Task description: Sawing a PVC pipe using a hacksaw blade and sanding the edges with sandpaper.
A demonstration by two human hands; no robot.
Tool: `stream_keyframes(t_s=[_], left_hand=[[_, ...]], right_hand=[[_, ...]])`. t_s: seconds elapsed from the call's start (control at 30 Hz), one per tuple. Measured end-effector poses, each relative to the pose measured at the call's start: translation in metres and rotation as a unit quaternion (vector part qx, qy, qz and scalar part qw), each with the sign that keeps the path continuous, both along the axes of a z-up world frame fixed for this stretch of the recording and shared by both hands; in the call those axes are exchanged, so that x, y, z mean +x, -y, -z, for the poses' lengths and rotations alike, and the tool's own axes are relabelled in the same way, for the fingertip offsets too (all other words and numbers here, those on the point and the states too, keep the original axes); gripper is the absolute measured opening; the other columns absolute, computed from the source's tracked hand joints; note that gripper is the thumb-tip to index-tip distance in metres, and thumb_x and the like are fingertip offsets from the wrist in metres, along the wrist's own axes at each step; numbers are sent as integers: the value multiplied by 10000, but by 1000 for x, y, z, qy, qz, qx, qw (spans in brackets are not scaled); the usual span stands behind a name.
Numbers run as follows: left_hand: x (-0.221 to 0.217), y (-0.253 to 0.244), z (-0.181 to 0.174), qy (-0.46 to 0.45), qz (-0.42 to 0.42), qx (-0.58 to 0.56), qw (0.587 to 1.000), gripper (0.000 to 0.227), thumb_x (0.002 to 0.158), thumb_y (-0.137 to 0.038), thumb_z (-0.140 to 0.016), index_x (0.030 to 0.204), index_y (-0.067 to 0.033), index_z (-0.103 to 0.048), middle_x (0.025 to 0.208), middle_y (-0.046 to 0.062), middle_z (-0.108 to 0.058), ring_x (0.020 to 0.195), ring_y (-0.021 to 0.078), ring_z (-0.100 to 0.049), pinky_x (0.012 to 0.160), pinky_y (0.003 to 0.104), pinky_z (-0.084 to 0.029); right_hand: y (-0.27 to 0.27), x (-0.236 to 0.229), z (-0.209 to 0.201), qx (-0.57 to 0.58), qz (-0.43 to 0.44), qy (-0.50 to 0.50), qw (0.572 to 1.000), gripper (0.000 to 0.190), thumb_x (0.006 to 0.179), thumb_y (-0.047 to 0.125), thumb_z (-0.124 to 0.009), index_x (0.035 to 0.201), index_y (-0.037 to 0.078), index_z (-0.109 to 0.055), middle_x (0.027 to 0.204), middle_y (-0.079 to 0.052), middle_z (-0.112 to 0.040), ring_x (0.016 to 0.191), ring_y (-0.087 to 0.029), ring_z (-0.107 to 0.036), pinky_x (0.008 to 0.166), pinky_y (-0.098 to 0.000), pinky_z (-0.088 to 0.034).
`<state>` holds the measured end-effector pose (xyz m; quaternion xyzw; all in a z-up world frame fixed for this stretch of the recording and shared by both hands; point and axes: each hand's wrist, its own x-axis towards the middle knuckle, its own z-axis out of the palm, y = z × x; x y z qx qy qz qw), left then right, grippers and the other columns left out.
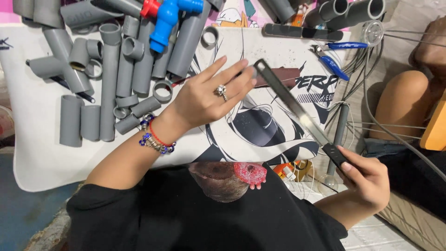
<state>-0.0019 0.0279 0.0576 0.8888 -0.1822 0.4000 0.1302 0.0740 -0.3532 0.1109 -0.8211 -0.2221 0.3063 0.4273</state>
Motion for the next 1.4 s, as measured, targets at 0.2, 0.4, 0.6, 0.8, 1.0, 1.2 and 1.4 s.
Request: stream_keyframes(t_s=[0.2, 0.4, 0.6, 0.8, 1.0, 1.2, 1.4], left_hand=[[1, -8, 0, -48, 43, -10, 998, 133, 798, 53, -628, 902, -29, -632, 971, 72, -636, 955, 223, -590, 807, 354, -527], [-1, -32, -19, -78, 11, -105, 991, 188, 854, 50, -580, 1038, 17, -577, 987, 162, -600, 878, 266, -638, 800, 406, -543], [2, -37, -19, -64, -22, -106, 992, 192, 822, 53, -647, 1003, 13, -602, 988, 143, -584, 859, 259, -652, 790, 371, -553], [4, -38, -15, -75, -27, -111, 991, 197, 827, 86, -583, 999, -6, -605, 986, 144, -584, 864, 249, -649, 790, 377, -550], [3, -38, -5, -96, -8, -95, 991, 207, 842, -32, -655, 1033, -15, -578, 1045, 133, -508, 888, 230, -627, 745, 401, -577], [3, -36, -15, -33, 20, -29, 999, 219, 858, -140, -674, 1023, -43, -567, 1005, 98, -527, 935, 209, -580, 764, 330, -557], [-1, -51, -13, -13, -44, 35, 998, 281, 846, -15, -676, 1087, -34, -533, 1052, 106, -523, 959, 210, -567, 761, 328, -560]], right_hand=[[26, 51, 20, 126, -65, -209, 968, 370, 840, 31, -415, 1203, -39, -419, 684, -81, -601, 346, -73, -342, 332, -180, -293], [20, 41, 34, 31, 163, 24, 986, 412, 838, 153, -477, 1211, -20, -456, 687, -58, -386, 509, -113, -314, 473, -216, -254], [-31, 51, 66, -5, -103, 154, 983, 314, 827, 94, -512, 1137, 40, -508, 631, 16, -598, 370, -17, -397, 326, -141, -285], [5, 68, 67, 43, -39, 145, 988, 307, 771, 102, -550, 1032, -59, -548, 914, -181, -609, 583, -134, -573, 571, -207, -454], [-47, 123, 39, 17, -147, 241, 959, 435, 716, 190, -626, 1026, -106, -554, 890, -195, -609, 643, -191, -576, 606, -265, -445], [-94, 166, -4, -62, -169, 276, 944, 285, 767, 218, -630, 806, -39, -513, 660, -93, -476, 524, -167, -348, 553, -274, -274], [-108, 178, -1, -231, -261, 386, 854, 195, 933, 172, -482, 828, 39, -579, 800, -87, -592, 700, -267, -548, 629, -329, -371]])
